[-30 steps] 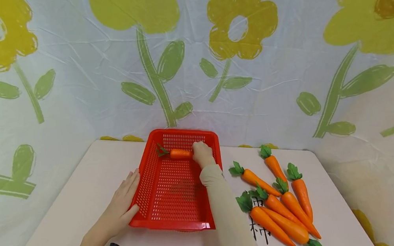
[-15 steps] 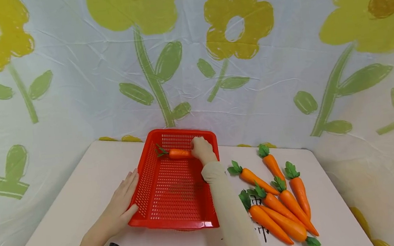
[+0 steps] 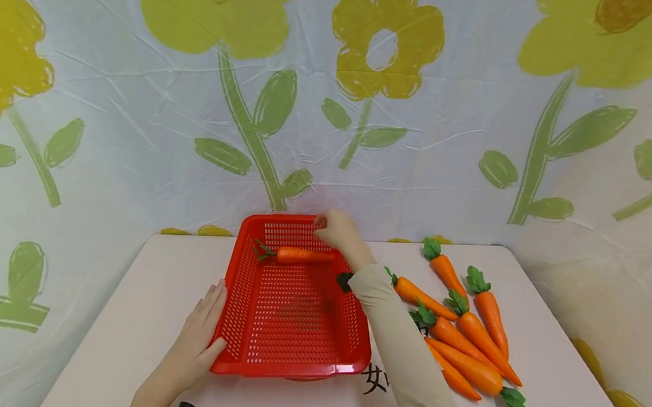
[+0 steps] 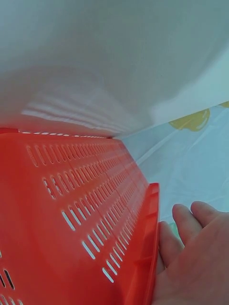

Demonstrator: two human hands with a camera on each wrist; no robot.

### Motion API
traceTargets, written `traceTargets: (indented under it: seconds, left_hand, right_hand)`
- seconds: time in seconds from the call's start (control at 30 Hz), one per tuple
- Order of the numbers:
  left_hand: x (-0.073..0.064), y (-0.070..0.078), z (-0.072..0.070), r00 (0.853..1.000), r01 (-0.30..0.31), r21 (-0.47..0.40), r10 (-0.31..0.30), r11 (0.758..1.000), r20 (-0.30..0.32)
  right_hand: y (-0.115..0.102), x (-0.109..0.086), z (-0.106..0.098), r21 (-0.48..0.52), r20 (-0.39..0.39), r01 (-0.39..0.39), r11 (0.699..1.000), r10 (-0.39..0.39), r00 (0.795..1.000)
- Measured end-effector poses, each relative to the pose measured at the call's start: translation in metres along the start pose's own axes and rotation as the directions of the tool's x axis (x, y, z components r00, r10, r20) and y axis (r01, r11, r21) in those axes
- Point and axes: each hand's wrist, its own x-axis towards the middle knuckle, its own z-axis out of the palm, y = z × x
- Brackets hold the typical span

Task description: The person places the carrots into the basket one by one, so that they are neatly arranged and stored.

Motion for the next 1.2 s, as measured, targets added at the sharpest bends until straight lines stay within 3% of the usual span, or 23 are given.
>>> traceTargets:
  seconds: [0.4,0.83,1.07,1.2]
  left_hand:
    - [-0.001,0.0,0.0,1.0,-0.013,-0.005,0.013,1.0,-0.006]
    - [0.0,0.001,-0.001,1.0,-0.016,-0.008,0.016,1.0,-0.009]
    - [0.0,0.0,0.0,1.0,-0.004,-0.011,0.004,1.0,0.0]
    - [0.0,0.0,0.0,1.0,0.011,-0.018,-0.011,1.0,0.007]
  right_hand:
    - [-0.013,-0.054,-0.051,0.078,-0.129,0.059,0.995,-0.049,0.99]
    - [0.004,-0.128,-0.099,0.078,-0.333,0.11,0.991,-0.078,0.94]
    - [0.026,-0.171,-0.113,-0.002,-0.438,0.105,0.994,-0.096,0.894]
    - [0.04,-0.194,-0.117,-0.027,-0.452,0.082,0.996,-0.086,0.888]
